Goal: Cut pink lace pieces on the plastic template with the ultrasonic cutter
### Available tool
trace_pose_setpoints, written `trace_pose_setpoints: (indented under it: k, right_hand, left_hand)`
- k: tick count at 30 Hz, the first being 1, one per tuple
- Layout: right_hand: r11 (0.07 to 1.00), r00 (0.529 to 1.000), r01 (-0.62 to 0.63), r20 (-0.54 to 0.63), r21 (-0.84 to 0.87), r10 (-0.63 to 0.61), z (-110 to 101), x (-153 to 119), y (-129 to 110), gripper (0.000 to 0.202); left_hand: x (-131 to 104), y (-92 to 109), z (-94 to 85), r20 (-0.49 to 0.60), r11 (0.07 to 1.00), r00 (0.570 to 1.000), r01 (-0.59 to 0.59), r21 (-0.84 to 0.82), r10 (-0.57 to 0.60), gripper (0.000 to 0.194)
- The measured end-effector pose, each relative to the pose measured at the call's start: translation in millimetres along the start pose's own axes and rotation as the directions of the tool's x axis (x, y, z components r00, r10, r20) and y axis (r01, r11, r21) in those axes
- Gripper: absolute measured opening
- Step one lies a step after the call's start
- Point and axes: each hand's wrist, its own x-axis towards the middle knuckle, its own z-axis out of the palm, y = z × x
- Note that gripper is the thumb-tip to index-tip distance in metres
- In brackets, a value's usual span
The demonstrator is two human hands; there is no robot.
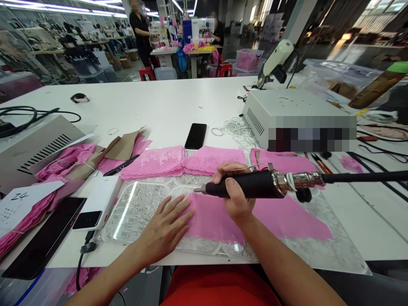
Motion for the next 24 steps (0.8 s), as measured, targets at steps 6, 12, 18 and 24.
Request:
trace_pose_setpoints:
  k: [6, 12, 18, 24]
  right_hand:
    - [1.000, 1.000, -0.014, 0.013, 0.028, 0.013, 2.1, -2.0, -0.1, 0.013]
    - [1.000, 0.997, -0.012, 0.073, 0.028, 0.010, 3.0, -4.4, 0.1, 0.014]
    - [1.000, 0.998, -0.022, 0.058, 0.006, 0.022, 2.8, -4.9, 0.5, 0.014]
    - [1.000, 0.995, -0.006, 0.100, -0.030, 0.009, 1.8, -4.5, 0.2, 0.009]
  left_hand:
    - [0.5, -0.3, -0.8, -0.001, 1.000, 1.000, -0.006, 0.000, 0.006, 0.030]
    - [0.5, 1.1, -0.3, -0.003, 1.000, 1.000, -0.002, 0.010, 0.002, 0.030]
    - [-0.4, 1.4, 0.7, -0.001, 1.000, 1.000, 0.010, 0.004, -0.010, 0.030]
    - [-0.8, 1.3, 0.7, -0.009, 1.000, 1.000, -0.003, 0.008, 0.003, 0.029]
